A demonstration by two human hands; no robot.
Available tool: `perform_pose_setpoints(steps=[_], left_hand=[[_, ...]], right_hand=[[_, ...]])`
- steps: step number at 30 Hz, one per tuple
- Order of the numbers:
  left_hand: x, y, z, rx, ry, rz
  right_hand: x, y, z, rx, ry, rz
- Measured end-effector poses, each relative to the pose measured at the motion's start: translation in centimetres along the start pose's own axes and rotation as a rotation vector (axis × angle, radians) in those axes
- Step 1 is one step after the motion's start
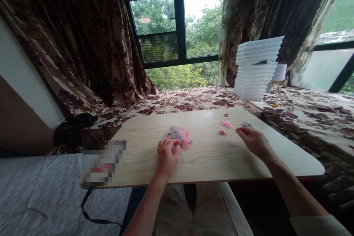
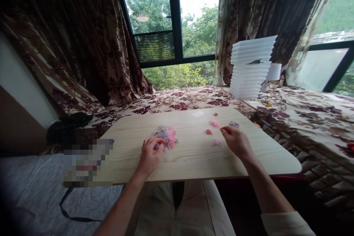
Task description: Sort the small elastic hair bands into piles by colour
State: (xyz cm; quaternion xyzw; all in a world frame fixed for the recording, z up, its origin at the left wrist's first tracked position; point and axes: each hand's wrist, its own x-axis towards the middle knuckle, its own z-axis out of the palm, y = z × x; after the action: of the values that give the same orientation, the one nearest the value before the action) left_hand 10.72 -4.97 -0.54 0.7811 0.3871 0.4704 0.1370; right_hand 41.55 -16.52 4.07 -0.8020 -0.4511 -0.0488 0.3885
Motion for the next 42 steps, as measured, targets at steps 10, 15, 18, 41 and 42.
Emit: perform_pose_setpoints(steps=[10, 15, 18, 41, 42], left_hand=[[0.0, 0.2, 0.0, 0.022, 0.001, 0.0], [0.0, 0.2, -0.1, 0.027, -0.004, 0.003], [0.1, 0.2, 0.0, 0.028, -0.005, 0.001], [0.5, 1.5, -0.8, 0.053, -0.008, -0.114], [0.5, 1.5, -0.8, 0.05, -0.006, -0.119]], right_hand=[[3.9, -0.7, 1.4, -0.225, -0.09, 0.012], [4.4, -0.7, 1.7, -0.292, -0.124, 0.025], [4.6, -0.6, 1.8, -0.309, -0.137, 0.026], [3.3, -3.8, 2.8, -0.198, -0.129, -0.087], [2.8, -4.3, 3.5, -0.143, -0.123, -0.127]])
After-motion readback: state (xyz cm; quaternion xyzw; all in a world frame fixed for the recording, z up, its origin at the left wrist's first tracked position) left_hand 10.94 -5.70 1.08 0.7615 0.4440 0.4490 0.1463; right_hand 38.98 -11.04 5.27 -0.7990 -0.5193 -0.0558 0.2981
